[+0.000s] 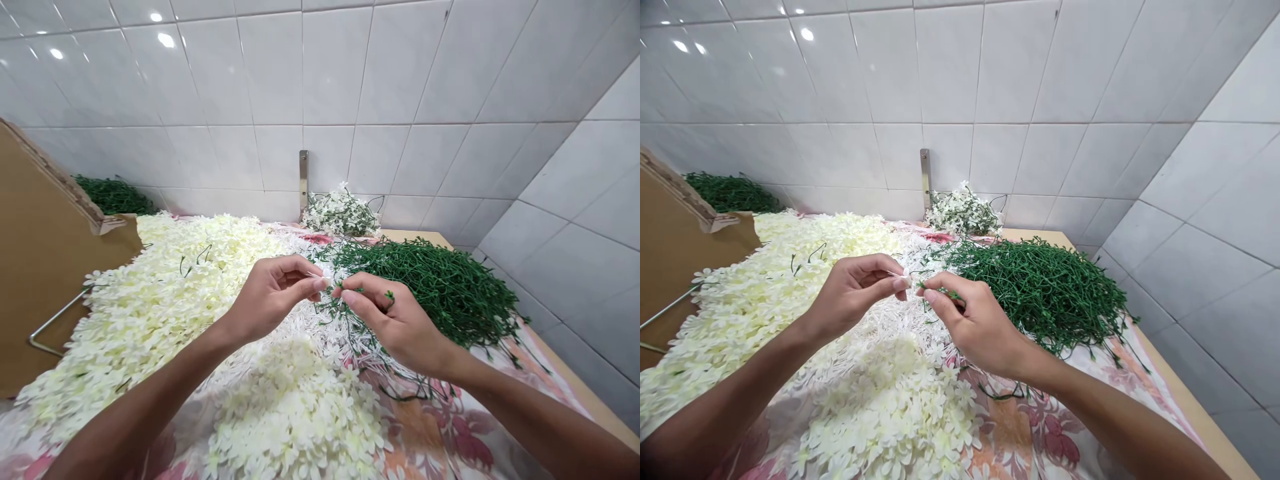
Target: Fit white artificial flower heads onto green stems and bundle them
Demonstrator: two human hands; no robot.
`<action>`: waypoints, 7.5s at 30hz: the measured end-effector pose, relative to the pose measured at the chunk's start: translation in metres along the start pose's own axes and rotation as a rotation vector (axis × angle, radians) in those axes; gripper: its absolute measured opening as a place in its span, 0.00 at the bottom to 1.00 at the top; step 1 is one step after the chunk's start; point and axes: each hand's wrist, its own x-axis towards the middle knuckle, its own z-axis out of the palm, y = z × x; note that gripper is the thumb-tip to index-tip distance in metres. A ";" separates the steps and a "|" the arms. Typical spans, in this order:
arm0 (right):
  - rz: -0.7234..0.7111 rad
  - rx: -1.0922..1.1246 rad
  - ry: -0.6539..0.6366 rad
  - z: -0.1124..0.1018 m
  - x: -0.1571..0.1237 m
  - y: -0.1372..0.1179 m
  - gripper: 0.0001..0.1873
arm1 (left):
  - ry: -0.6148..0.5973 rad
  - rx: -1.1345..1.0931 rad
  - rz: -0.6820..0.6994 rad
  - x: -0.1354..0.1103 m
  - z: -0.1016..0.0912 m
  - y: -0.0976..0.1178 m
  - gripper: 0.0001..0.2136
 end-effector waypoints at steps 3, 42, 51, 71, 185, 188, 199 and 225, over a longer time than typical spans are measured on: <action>0.008 -0.018 -0.031 0.000 0.001 -0.001 0.11 | 0.004 0.046 0.015 -0.002 -0.001 0.000 0.03; 0.139 0.704 0.092 0.026 0.001 0.011 0.11 | 0.170 0.454 0.238 -0.010 0.024 -0.030 0.04; 0.082 0.654 0.097 0.026 0.001 0.013 0.12 | 0.129 0.267 0.092 -0.008 0.024 -0.028 0.05; 0.047 0.494 0.132 0.029 0.005 0.022 0.15 | 0.022 0.041 0.013 -0.001 0.024 -0.038 0.08; 0.303 0.816 -0.030 0.006 0.017 0.039 0.18 | 0.078 0.705 0.512 -0.006 -0.003 -0.005 0.06; 0.298 0.773 -0.007 0.010 0.015 0.035 0.18 | 0.066 0.751 0.541 -0.008 0.000 -0.009 0.08; 0.082 0.240 0.002 0.010 0.009 0.029 0.26 | -0.017 0.853 0.553 -0.010 0.004 -0.016 0.05; 0.107 0.084 -0.152 -0.006 0.009 0.015 0.21 | 0.063 0.781 0.531 -0.010 0.008 -0.023 0.09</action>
